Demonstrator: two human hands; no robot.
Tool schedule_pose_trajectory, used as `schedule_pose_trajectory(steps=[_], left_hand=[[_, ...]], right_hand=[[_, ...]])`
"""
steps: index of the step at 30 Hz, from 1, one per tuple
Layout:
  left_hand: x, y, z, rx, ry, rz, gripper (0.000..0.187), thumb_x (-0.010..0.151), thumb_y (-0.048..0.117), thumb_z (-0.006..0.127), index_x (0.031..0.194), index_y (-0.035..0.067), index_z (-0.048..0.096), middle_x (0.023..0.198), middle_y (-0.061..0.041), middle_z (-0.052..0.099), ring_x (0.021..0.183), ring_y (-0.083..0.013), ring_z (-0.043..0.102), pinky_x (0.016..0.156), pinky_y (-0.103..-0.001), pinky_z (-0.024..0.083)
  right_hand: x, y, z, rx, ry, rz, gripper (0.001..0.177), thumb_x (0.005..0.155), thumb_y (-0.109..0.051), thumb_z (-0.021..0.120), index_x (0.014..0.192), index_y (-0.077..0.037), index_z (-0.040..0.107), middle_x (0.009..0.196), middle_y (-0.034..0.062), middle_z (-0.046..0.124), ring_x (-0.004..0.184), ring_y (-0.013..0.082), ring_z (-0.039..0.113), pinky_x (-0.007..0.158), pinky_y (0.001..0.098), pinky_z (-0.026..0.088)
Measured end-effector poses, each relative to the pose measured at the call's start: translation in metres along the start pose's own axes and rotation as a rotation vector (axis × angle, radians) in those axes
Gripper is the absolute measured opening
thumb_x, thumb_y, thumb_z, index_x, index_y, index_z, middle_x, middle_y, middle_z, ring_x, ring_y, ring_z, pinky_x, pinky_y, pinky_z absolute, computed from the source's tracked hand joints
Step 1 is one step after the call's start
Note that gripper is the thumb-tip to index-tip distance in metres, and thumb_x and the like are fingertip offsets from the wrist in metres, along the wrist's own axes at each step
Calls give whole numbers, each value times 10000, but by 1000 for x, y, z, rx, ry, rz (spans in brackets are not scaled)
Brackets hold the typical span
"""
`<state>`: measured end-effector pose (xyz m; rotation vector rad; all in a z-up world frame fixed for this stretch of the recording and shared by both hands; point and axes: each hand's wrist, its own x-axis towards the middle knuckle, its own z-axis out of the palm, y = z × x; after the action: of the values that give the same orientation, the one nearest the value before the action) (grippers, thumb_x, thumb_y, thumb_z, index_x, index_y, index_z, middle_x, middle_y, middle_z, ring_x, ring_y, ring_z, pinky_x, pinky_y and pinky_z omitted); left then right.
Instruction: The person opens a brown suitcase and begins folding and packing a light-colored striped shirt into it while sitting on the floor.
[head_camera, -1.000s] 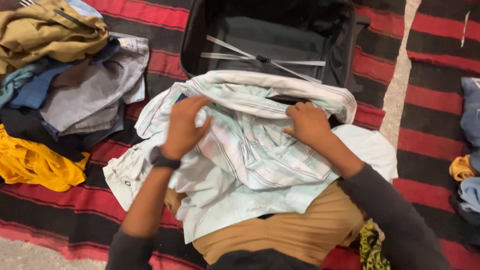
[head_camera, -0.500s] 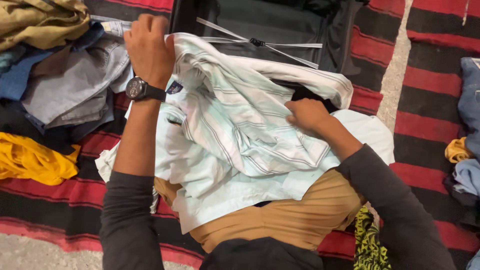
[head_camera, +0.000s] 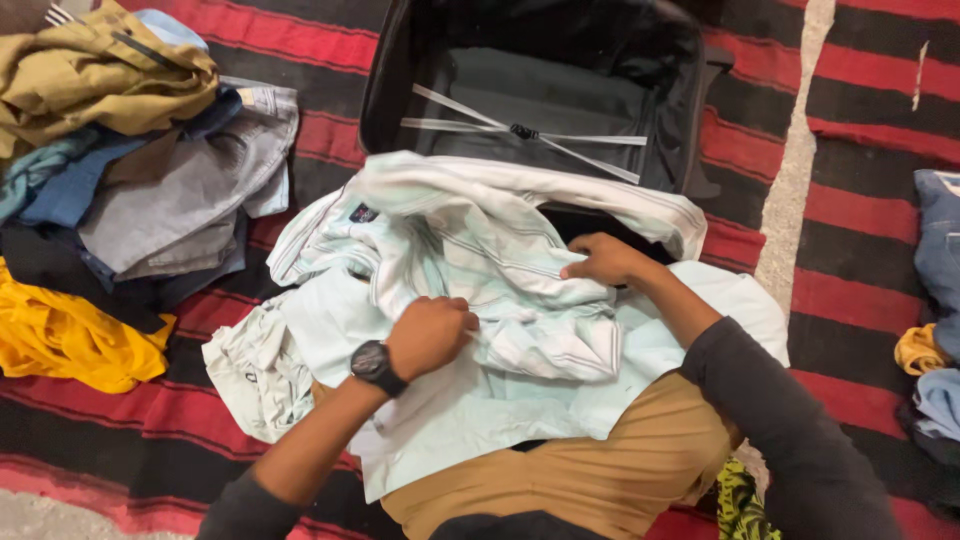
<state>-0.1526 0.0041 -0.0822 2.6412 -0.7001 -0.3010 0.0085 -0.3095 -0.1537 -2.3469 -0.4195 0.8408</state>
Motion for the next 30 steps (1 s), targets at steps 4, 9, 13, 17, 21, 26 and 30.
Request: schedule_pose_trajectory(steps=[4,9,13,17,21,26,30], left_hand=[[-4,-2,-79,-97,292,22,128,837,169,681,914,96,753,863,-97,710,846,-340,683,696,-437,532],[13,-10,-140,-470,173,109,199,946,225,641,989,56,737,838,-97,725,755,-227,695,683,-374,543],[64,-39,-135,-775,287,-15,306,1091,264,586,914,29,670,721,-7,535,675,-75,437,592,-318,389],[123,-57,-128,-1340,266,-115,305,1114,245,654,866,83,585,798,102,501,716,-35,397,622,-271,348],[145,-64,-125,-1243,340,-129,241,1046,284,633,1038,45,660,919,20,674,832,-74,589,751,-257,491],[112,-71,-102,-580,554,110,544,1004,296,778,1388,-1,534,1355,-125,604,1223,-210,591,1037,-327,490],[81,-39,-79,-366,502,121,1017,693,359,943,1507,63,410,1486,-198,457,1382,-360,442,1129,-479,362]], right_hand=[[-23,-24,-33,170,-18,-36,475,805,-303,821,1147,18,750,1016,123,757,920,198,651,837,326,518],[-56,-66,-67,272,256,-287,467,820,-270,840,1159,5,673,1072,88,716,987,173,623,886,306,511],[-78,-104,-84,135,422,-564,690,776,-315,875,1287,21,554,1173,116,630,1072,190,602,935,325,487],[-54,-134,-51,-74,523,-783,737,769,-352,908,1281,63,577,1227,185,655,1105,242,619,940,358,491],[-20,-118,-43,302,341,-375,322,1011,-294,746,1076,22,738,916,131,739,869,198,664,865,337,554],[-14,-94,-60,1508,137,-185,339,967,-284,678,1156,-5,716,1129,116,752,1016,223,736,945,349,584],[-14,-89,-58,1570,31,-158,349,958,-291,697,1174,-17,691,1131,106,745,1019,217,729,951,361,579]])
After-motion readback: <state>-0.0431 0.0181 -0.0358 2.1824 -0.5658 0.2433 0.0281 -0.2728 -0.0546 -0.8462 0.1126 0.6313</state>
